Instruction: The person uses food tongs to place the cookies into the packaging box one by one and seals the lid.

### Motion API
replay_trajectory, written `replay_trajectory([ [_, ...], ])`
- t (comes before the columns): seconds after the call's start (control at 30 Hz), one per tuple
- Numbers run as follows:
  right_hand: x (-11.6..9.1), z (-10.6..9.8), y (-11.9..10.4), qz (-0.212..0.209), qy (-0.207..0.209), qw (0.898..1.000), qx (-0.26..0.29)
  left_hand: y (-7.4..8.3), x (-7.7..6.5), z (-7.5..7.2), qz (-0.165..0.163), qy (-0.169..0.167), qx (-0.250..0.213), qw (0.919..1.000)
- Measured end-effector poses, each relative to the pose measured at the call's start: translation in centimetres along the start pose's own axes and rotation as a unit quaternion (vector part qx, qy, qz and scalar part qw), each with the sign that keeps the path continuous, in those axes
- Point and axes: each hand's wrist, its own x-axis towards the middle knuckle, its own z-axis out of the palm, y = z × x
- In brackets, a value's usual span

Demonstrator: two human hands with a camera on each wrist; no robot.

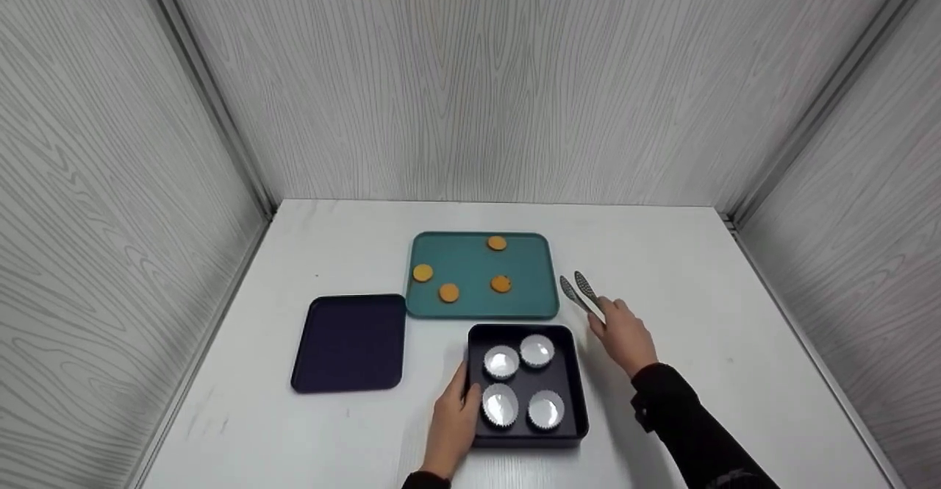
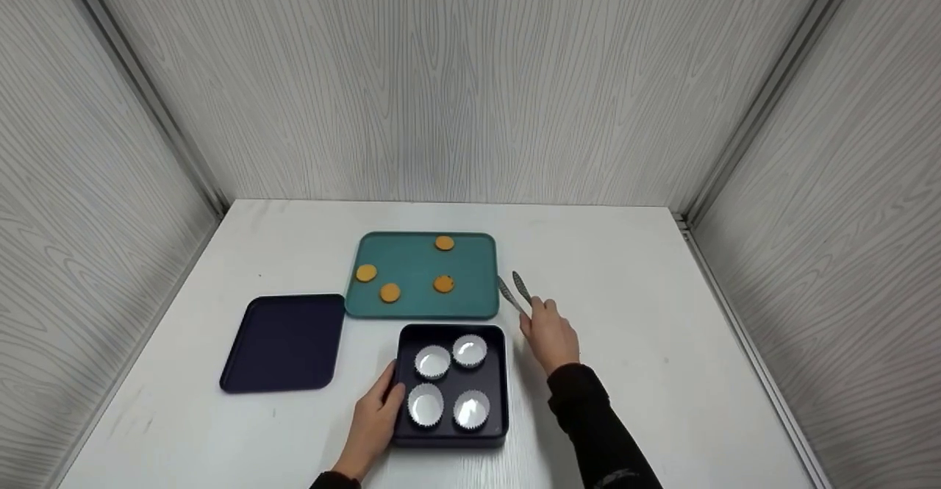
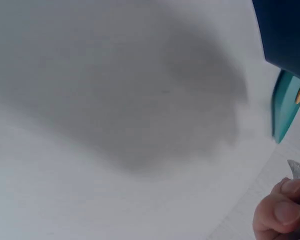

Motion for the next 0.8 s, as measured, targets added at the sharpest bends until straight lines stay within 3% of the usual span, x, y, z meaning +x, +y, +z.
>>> replay_trajectory([
  [0.3,1.2,0.7,-2.4,-0.068,-0.040,0.997,0.002,0.0,-0.1,0.0,-0.006,0.001,-0.005,1.0000],
  [0.8,0.8,0.9,-1.7,-0.086,-0.071,0.994,-0.016,-0.1,0.1,0.0,-0.006,0.001,-0.007,1.0000],
])
